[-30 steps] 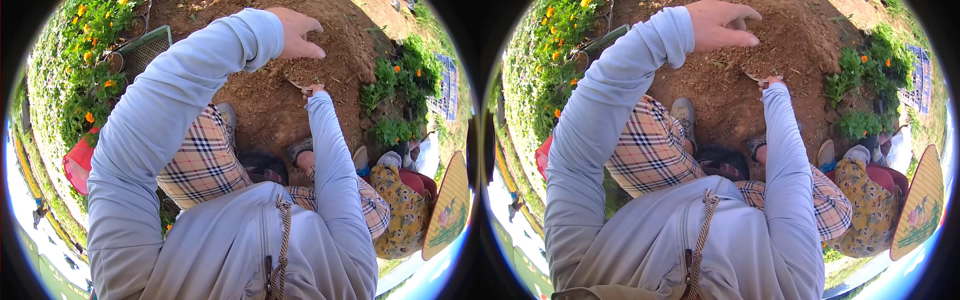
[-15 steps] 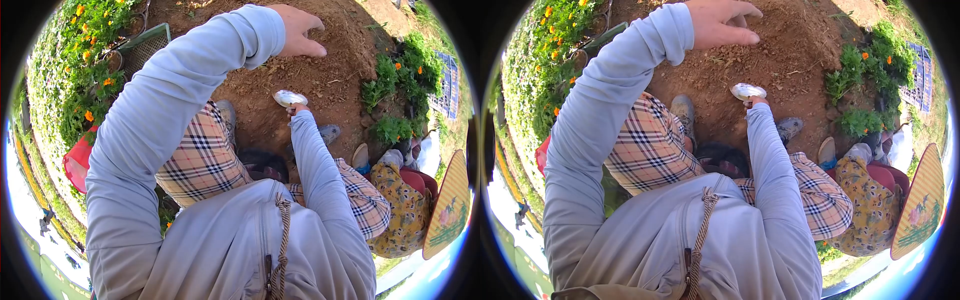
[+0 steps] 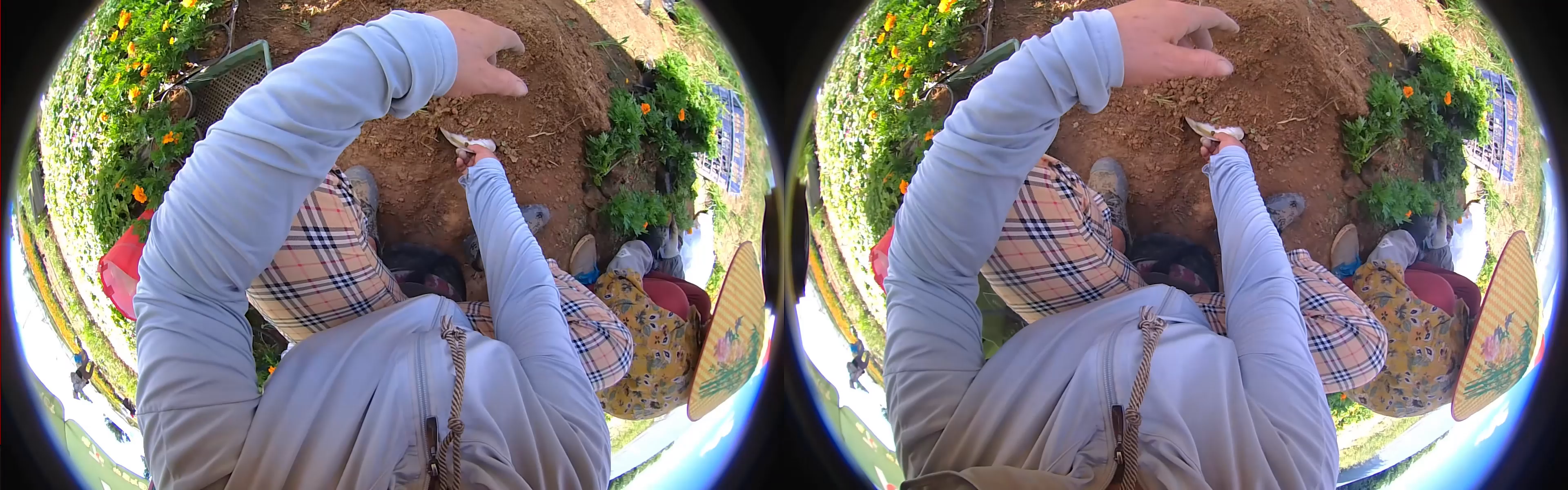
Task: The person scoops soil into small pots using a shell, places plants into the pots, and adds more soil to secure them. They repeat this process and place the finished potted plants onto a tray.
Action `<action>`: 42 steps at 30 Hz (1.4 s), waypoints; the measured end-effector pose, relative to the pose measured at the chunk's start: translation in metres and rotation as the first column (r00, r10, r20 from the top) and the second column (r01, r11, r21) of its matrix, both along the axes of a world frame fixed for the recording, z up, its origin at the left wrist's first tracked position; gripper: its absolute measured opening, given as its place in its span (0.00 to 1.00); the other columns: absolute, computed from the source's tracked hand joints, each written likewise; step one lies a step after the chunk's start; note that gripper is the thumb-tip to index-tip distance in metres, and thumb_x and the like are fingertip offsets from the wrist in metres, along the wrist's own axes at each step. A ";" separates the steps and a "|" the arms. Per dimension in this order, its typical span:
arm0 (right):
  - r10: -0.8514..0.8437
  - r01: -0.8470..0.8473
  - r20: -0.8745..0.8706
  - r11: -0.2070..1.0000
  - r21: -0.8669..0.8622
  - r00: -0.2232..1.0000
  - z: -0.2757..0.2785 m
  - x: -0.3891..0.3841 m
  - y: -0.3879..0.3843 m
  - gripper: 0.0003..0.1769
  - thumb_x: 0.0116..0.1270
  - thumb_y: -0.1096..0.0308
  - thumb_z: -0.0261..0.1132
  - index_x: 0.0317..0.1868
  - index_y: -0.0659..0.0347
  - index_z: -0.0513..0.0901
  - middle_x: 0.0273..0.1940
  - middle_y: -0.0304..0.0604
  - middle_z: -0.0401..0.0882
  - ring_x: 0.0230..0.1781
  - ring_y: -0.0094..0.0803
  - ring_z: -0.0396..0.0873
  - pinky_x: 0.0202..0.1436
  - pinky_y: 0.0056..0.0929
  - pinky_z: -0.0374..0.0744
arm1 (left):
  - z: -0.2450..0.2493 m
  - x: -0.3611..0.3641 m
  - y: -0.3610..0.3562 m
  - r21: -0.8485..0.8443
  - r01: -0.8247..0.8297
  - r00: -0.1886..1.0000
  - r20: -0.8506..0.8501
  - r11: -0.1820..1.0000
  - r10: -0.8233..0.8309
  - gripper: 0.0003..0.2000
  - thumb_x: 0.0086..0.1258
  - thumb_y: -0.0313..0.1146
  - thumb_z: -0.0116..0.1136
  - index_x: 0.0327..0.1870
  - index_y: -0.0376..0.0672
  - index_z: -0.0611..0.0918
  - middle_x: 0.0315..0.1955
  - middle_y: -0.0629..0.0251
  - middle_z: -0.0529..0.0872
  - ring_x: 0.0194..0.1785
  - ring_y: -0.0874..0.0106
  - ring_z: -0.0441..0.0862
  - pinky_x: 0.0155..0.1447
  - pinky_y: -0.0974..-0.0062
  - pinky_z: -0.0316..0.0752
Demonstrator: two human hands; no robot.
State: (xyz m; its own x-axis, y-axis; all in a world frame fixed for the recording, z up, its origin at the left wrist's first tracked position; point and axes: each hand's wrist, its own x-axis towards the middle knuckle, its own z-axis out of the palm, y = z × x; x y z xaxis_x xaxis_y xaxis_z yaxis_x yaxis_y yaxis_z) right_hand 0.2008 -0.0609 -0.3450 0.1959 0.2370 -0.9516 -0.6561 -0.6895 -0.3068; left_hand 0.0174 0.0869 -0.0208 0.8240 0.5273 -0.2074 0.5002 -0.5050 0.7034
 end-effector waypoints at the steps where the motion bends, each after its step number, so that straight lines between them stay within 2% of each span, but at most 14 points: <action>1: -0.058 0.059 -0.026 0.998 0.026 0.998 0.005 -0.001 0.013 0.09 0.60 0.69 0.49 0.40 0.62 0.67 0.24 0.47 0.76 0.17 0.32 0.75 0.15 0.30 0.75 | 0.000 -0.002 -0.001 0.001 0.007 1.000 0.015 1.000 -0.007 0.27 0.55 0.48 0.49 0.51 0.37 0.66 0.37 0.51 0.77 0.43 0.57 0.74 0.48 0.70 0.68; 8: -0.157 0.134 0.055 0.948 0.289 0.986 0.091 0.013 0.058 0.08 0.57 0.69 0.52 0.36 0.62 0.70 0.25 0.43 0.77 0.18 0.28 0.74 0.21 0.26 0.76 | -0.011 0.001 0.002 0.028 -0.028 1.000 0.001 0.999 0.028 0.27 0.55 0.48 0.49 0.50 0.36 0.68 0.36 0.51 0.77 0.41 0.58 0.75 0.47 0.70 0.69; 13: 0.321 -0.324 0.051 0.944 0.065 0.946 0.052 0.036 -0.006 0.14 0.54 0.69 0.53 0.42 0.64 0.68 0.22 0.44 0.75 0.14 0.27 0.70 0.16 0.29 0.73 | -0.005 0.000 -0.001 0.015 -0.023 1.000 0.011 1.000 0.023 0.27 0.56 0.47 0.49 0.50 0.35 0.67 0.36 0.52 0.78 0.41 0.59 0.75 0.47 0.70 0.69; 16: 0.333 -0.325 0.032 0.935 -0.142 0.943 0.028 0.030 -0.065 0.16 0.53 0.68 0.54 0.43 0.61 0.68 0.23 0.45 0.76 0.14 0.28 0.71 0.17 0.31 0.74 | -0.001 -0.002 -0.002 -0.007 -0.015 1.000 0.010 1.000 0.015 0.26 0.57 0.47 0.49 0.51 0.36 0.66 0.36 0.53 0.78 0.42 0.59 0.75 0.47 0.70 0.68; 20: 0.064 -0.052 0.096 0.991 -0.124 0.993 -0.012 0.061 -0.068 0.14 0.56 0.70 0.49 0.43 0.65 0.69 0.25 0.48 0.77 0.14 0.31 0.74 0.15 0.33 0.74 | 0.009 -0.005 -0.006 -0.011 0.000 1.000 -0.003 1.000 0.000 0.27 0.56 0.47 0.49 0.51 0.36 0.66 0.36 0.53 0.78 0.41 0.60 0.75 0.47 0.71 0.69; 22: 0.027 -0.019 0.144 0.998 -0.059 0.989 0.015 0.078 -0.036 0.12 0.57 0.71 0.47 0.42 0.64 0.69 0.26 0.47 0.77 0.15 0.31 0.75 0.14 0.31 0.74 | -0.004 -0.001 -0.003 0.016 -0.014 0.999 -0.031 1.000 0.014 0.27 0.56 0.47 0.49 0.51 0.36 0.66 0.36 0.53 0.78 0.41 0.60 0.75 0.46 0.71 0.69; 24: 0.115 -0.118 0.365 0.993 -0.015 0.924 0.073 0.071 0.000 0.13 0.57 0.68 0.50 0.38 0.68 0.72 0.25 0.48 0.77 0.15 0.27 0.73 0.14 0.27 0.74 | -0.002 -0.001 -0.002 0.004 -0.032 0.998 -0.045 0.999 0.032 0.27 0.56 0.47 0.49 0.52 0.36 0.66 0.35 0.54 0.78 0.41 0.60 0.75 0.46 0.71 0.69; 27: 0.060 -0.140 0.351 0.968 0.209 0.935 0.105 0.080 0.012 0.13 0.55 0.71 0.51 0.39 0.70 0.70 0.24 0.49 0.77 0.13 0.28 0.73 0.14 0.28 0.74 | -0.003 -0.001 0.000 0.020 -0.045 0.998 -0.030 0.999 0.046 0.28 0.56 0.48 0.49 0.52 0.36 0.66 0.35 0.54 0.78 0.41 0.60 0.75 0.46 0.71 0.69; 29: 0.277 -0.312 0.435 0.950 0.010 0.857 0.103 0.073 0.005 0.14 0.53 0.72 0.51 0.41 0.69 0.70 0.23 0.49 0.77 0.13 0.29 0.73 0.14 0.28 0.74 | -0.011 0.003 -0.001 0.077 -0.058 0.997 -0.040 0.995 0.062 0.28 0.55 0.50 0.49 0.53 0.40 0.66 0.37 0.55 0.78 0.42 0.61 0.75 0.47 0.71 0.69; 33: 0.383 -0.423 0.442 0.906 -0.007 0.811 0.089 0.049 -0.030 0.16 0.51 0.74 0.51 0.43 0.64 0.70 0.23 0.48 0.76 0.12 0.28 0.73 0.12 0.26 0.73 | -0.021 0.011 -0.003 0.174 -0.113 0.991 -0.055 0.978 0.125 0.25 0.57 0.52 0.47 0.52 0.45 0.69 0.38 0.58 0.78 0.42 0.66 0.76 0.47 0.73 0.70; 36: 0.447 -0.605 0.718 0.795 -0.045 0.534 0.061 0.042 -0.053 0.15 0.53 0.71 0.50 0.44 0.61 0.71 0.25 0.50 0.77 0.19 0.36 0.77 0.20 0.31 0.76 | -0.010 0.005 0.000 0.094 -0.094 0.996 -0.005 0.991 0.094 0.26 0.56 0.49 0.49 0.51 0.38 0.68 0.36 0.56 0.78 0.41 0.63 0.76 0.46 0.72 0.69; 39: 0.760 -0.684 0.580 0.258 -0.682 -0.292 0.102 0.018 -0.048 0.18 0.55 0.66 0.48 0.48 0.56 0.69 0.33 0.53 0.77 0.32 0.42 0.77 0.36 0.37 0.75 | -0.001 0.002 0.004 0.048 -0.102 0.995 0.019 0.994 0.101 0.28 0.55 0.48 0.50 0.52 0.36 0.66 0.35 0.54 0.78 0.41 0.60 0.75 0.46 0.71 0.69; 40: 0.854 -0.686 0.463 0.189 -0.702 -0.238 0.096 0.014 -0.047 0.20 0.57 0.61 0.45 0.52 0.50 0.67 0.39 0.55 0.74 0.43 0.47 0.73 0.47 0.40 0.70 | -0.001 0.003 0.003 0.043 -0.114 0.993 0.020 0.993 0.113 0.28 0.55 0.48 0.50 0.52 0.36 0.66 0.35 0.54 0.78 0.41 0.60 0.75 0.46 0.71 0.69; 42: 0.867 -0.695 0.437 0.161 -0.701 -0.240 0.095 0.011 -0.043 0.20 0.57 0.62 0.45 0.52 0.49 0.66 0.41 0.54 0.74 0.44 0.46 0.73 0.47 0.40 0.70 | -0.003 0.001 0.006 0.052 -0.100 0.995 0.013 0.994 0.099 0.28 0.55 0.48 0.50 0.52 0.35 0.66 0.35 0.54 0.78 0.41 0.60 0.75 0.46 0.71 0.69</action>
